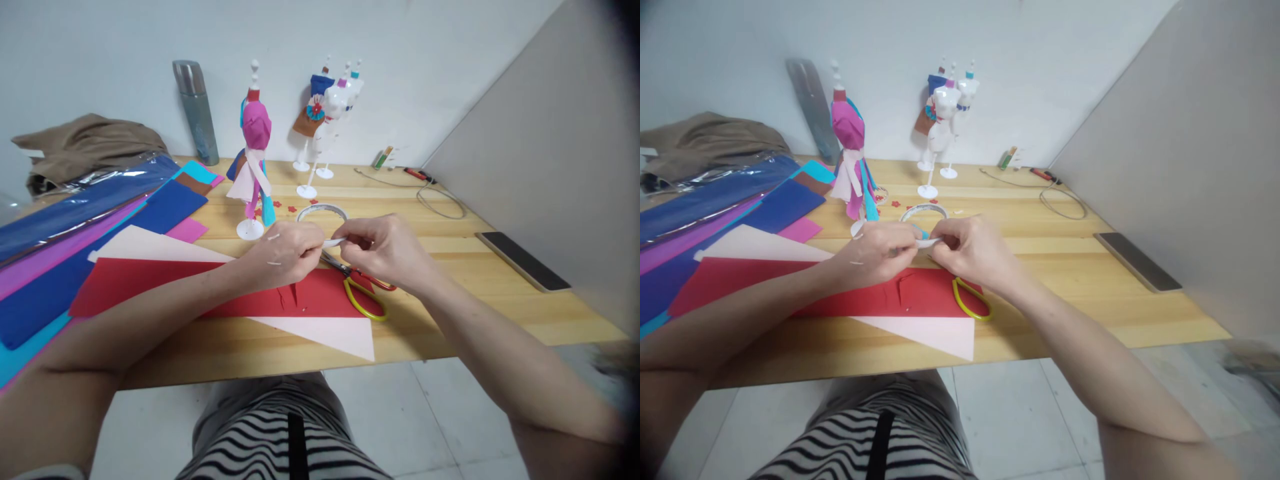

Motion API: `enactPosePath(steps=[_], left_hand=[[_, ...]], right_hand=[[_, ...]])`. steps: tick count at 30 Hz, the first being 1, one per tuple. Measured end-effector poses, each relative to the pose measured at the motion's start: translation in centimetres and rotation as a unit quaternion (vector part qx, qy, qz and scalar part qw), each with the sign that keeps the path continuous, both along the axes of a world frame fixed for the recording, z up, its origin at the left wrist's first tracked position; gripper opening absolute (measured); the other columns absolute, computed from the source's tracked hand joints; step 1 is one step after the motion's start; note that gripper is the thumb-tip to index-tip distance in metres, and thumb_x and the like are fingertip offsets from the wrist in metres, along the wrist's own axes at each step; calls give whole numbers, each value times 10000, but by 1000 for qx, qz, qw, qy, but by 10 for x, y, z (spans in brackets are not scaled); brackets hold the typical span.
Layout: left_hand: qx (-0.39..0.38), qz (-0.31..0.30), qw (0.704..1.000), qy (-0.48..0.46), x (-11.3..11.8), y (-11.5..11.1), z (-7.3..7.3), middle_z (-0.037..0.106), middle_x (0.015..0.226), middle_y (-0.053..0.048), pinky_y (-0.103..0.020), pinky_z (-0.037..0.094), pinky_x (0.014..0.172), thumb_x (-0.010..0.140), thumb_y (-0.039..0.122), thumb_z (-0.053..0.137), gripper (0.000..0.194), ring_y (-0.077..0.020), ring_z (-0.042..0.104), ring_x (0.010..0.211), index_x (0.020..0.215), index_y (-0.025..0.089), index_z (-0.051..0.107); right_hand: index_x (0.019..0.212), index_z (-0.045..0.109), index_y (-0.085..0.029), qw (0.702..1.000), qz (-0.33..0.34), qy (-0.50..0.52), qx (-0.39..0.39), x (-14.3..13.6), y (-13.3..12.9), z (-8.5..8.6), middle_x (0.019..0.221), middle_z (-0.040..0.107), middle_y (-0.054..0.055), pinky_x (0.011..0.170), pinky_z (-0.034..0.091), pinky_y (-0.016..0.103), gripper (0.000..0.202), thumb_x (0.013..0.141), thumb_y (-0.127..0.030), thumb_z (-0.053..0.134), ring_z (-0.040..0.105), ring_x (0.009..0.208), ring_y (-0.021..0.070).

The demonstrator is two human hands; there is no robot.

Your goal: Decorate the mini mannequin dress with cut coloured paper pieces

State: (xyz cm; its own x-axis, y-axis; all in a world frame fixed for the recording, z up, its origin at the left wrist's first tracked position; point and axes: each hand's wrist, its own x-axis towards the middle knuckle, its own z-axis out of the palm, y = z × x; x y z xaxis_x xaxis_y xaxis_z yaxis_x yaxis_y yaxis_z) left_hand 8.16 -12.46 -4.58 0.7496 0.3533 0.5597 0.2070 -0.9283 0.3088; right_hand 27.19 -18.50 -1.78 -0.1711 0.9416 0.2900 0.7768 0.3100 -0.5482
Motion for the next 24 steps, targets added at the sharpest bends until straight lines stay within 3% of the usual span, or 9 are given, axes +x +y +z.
enactPosePath(steps=[3,8,10,13,19,21,24], left_hand=[[-31,23,999,-5,0,1,-2,573,659,-8,-283,375,646,863,82,469,277,-132,515,650,616,197,417],[-57,51,996,-37,-1,4,-3,603,691,-11,-272,376,641,878,99,475,276,-115,509,645,617,184,446],[-51,61,996,-40,-1,5,-4,599,694,-9,-269,369,632,885,97,469,279,-110,493,634,620,182,450],[-34,66,997,-28,-1,4,-5,607,708,-17,-267,376,637,900,97,452,265,-118,511,649,650,182,477],[4,53,999,-11,-2,6,-8,647,770,-66,-296,419,678,927,116,405,263,-160,573,716,703,178,527],[-39,45,998,-22,-3,10,-6,639,727,-48,-289,426,670,894,108,446,250,-146,563,680,670,175,535],[-216,21,975,-55,-4,14,1,653,694,-32,-260,464,654,818,125,552,225,-129,584,659,597,165,563]], right_hand=[[728,671,-174,998,-8,55,3,2,1,-7,515,514,-27,492,354,266,162,717,-198,511,450,477,111],[1114,585,-234,966,-8,257,-28,4,0,-15,717,663,5,593,539,326,354,765,-293,605,669,671,199],[1064,561,-257,964,-33,262,-14,3,-2,-17,780,691,19,601,546,340,296,778,-281,631,661,648,192],[842,549,-245,977,-61,204,21,1,-4,-20,725,651,26,578,510,345,126,822,-326,642,614,593,179],[673,502,-235,991,-72,103,51,3,-2,-20,601,579,1,525,423,302,228,851,-338,599,537,520,144],[650,503,-232,991,-81,94,47,16,3,-17,580,566,-7,508,408,286,221,829,-309,607,529,511,138],[637,524,-228,979,-169,99,57,50,17,-18,585,587,5,482,385,281,197,794,-272,635,512,498,134]])
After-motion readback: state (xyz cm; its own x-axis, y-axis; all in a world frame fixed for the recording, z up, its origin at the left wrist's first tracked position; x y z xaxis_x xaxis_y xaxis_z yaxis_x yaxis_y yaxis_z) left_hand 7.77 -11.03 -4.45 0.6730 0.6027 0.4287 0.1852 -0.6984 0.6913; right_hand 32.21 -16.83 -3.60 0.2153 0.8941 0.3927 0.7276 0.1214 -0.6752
